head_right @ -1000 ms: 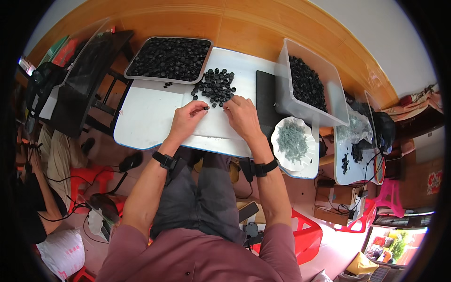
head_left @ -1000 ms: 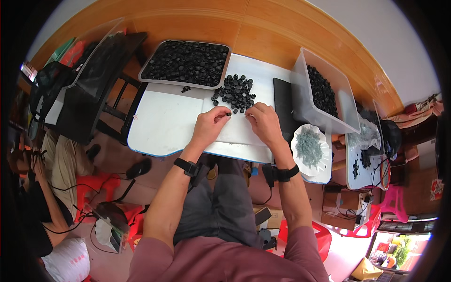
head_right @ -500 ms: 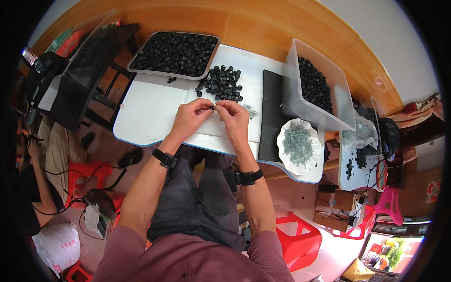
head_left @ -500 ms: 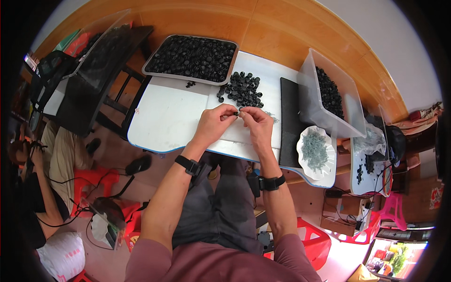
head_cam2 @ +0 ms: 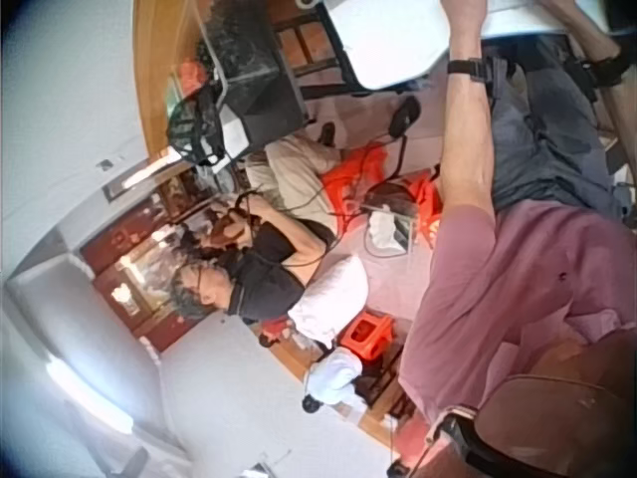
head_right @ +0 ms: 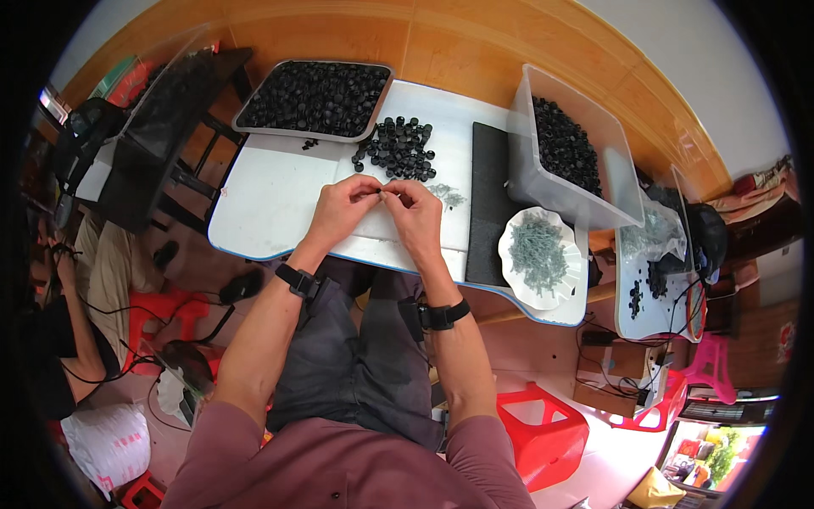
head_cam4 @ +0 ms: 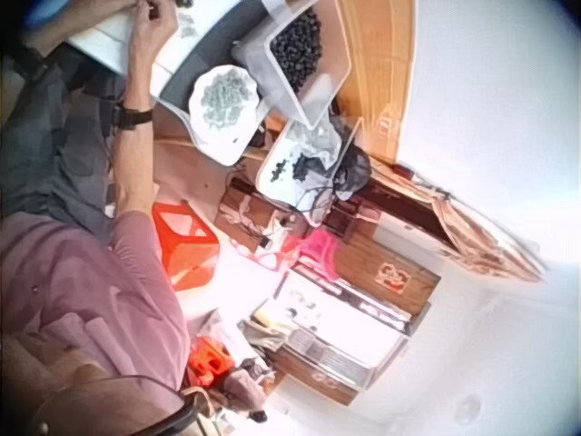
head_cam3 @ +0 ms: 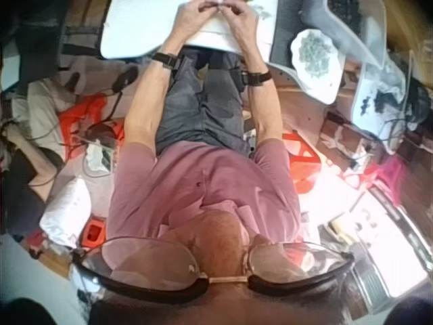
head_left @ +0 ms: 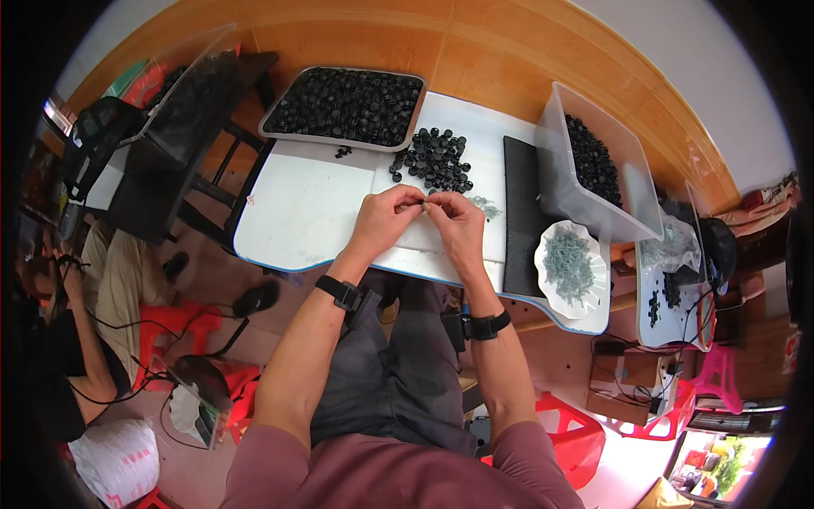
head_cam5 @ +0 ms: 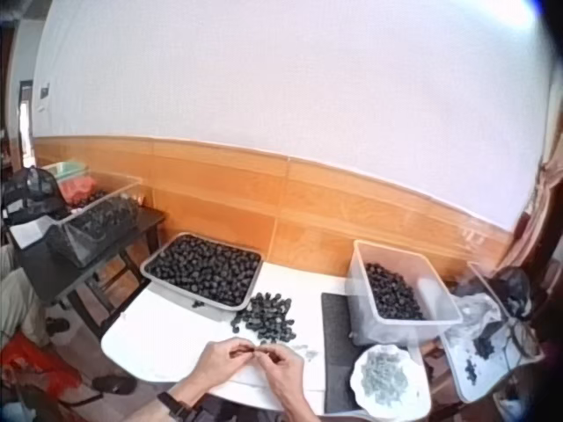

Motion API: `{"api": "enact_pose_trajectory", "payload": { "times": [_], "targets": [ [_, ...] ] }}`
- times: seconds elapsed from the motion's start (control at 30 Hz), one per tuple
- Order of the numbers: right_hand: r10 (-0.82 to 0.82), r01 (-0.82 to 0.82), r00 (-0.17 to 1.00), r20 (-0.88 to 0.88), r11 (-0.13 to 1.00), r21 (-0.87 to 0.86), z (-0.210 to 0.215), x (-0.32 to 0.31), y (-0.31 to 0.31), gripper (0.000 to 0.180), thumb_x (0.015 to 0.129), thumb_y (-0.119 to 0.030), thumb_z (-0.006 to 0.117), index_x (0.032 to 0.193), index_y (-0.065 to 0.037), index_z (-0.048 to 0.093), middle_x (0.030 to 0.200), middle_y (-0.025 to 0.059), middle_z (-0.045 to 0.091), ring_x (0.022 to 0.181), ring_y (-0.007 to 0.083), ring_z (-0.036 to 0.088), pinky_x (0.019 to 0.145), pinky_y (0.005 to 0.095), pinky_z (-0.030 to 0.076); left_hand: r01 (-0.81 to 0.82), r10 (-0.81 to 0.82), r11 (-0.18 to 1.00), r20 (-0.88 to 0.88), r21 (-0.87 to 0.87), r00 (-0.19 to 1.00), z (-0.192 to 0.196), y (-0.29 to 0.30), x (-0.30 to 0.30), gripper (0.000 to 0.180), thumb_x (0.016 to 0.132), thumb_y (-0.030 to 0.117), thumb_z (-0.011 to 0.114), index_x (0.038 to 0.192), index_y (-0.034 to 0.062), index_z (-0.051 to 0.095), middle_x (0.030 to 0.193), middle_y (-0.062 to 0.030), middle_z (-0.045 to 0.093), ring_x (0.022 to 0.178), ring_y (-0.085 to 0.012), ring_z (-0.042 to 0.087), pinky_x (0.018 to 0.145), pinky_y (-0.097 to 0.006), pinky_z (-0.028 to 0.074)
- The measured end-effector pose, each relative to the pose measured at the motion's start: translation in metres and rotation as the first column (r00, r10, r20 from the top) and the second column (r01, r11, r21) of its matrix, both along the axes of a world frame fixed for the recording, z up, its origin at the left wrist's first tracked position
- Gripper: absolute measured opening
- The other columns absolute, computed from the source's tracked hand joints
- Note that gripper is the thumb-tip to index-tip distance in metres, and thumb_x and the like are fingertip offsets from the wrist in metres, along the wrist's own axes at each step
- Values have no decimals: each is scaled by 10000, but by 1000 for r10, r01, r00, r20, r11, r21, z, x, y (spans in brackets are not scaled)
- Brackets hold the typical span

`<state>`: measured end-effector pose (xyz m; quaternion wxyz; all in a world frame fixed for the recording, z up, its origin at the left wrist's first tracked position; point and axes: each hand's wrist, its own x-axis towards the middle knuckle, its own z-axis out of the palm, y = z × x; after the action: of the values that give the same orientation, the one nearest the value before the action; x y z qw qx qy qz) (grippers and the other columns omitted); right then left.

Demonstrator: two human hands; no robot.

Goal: The person picks up a black plastic component and a small metal pin, inserts the pin into the component, and places the assembled unit on the table, repeating the process several times.

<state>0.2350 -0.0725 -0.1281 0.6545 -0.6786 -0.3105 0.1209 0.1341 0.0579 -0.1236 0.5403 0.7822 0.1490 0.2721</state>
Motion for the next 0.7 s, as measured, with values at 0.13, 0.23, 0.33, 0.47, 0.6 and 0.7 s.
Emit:
{"api": "enact_pose_trajectory", "payload": {
  "times": [0.13,0.23,0.33,0.47,0.6,0.7],
  "targets": [
    [-15,15,999,-36,1000,8,2,1,0,120,925,-58,747,1017,19,757,822,3,716,710,48,601,638,226,488,-13,13,999,4,-30,1000,0,-1,0,209,913,65,763,1110,0,736,960,-139,795,872,-181,777,777,-294,605],
    [20,-4,988,-155,995,100,5,0,-3,125,925,-61,745,1016,23,757,820,11,719,714,55,610,639,228,493,-16,16,1000,-1,-21,1000,-1,-2,0,209,913,63,765,1111,2,737,961,-134,796,871,-176,776,779,-290,603],
    [8,3,989,-150,998,70,8,0,-4,130,927,-71,741,1015,23,756,829,18,721,718,63,617,641,229,495,-23,23,1000,6,8,1000,-1,-3,2,207,910,62,768,1107,5,742,959,-125,798,863,-170,773,781,-289,604],
    [17,-16,994,-109,1000,4,5,4,-3,137,927,-82,730,1002,31,751,814,17,719,714,64,619,645,231,491,-15,16,1000,12,-24,1000,0,-2,2,200,908,63,769,1099,8,749,954,-113,799,857,-163,769,787,-287,605],
    [5,-11,995,-102,998,-61,5,5,-2,139,922,-81,723,987,39,748,790,16,713,720,60,621,656,233,489,25,-27,998,-41,-51,999,1,-3,-1,175,918,20,757,1087,-21,743,975,-87,793,896,-122,742,820,-269,597],
    [11,-17,993,-114,998,-54,7,2,-1,126,929,-70,720,986,37,750,803,21,714,733,61,624,667,232,490,35,-37,998,-33,-57,999,1,-2,-2,179,918,18,757,1091,-22,739,977,-88,793,897,-121,741,825,-269,597]
  ]
}}
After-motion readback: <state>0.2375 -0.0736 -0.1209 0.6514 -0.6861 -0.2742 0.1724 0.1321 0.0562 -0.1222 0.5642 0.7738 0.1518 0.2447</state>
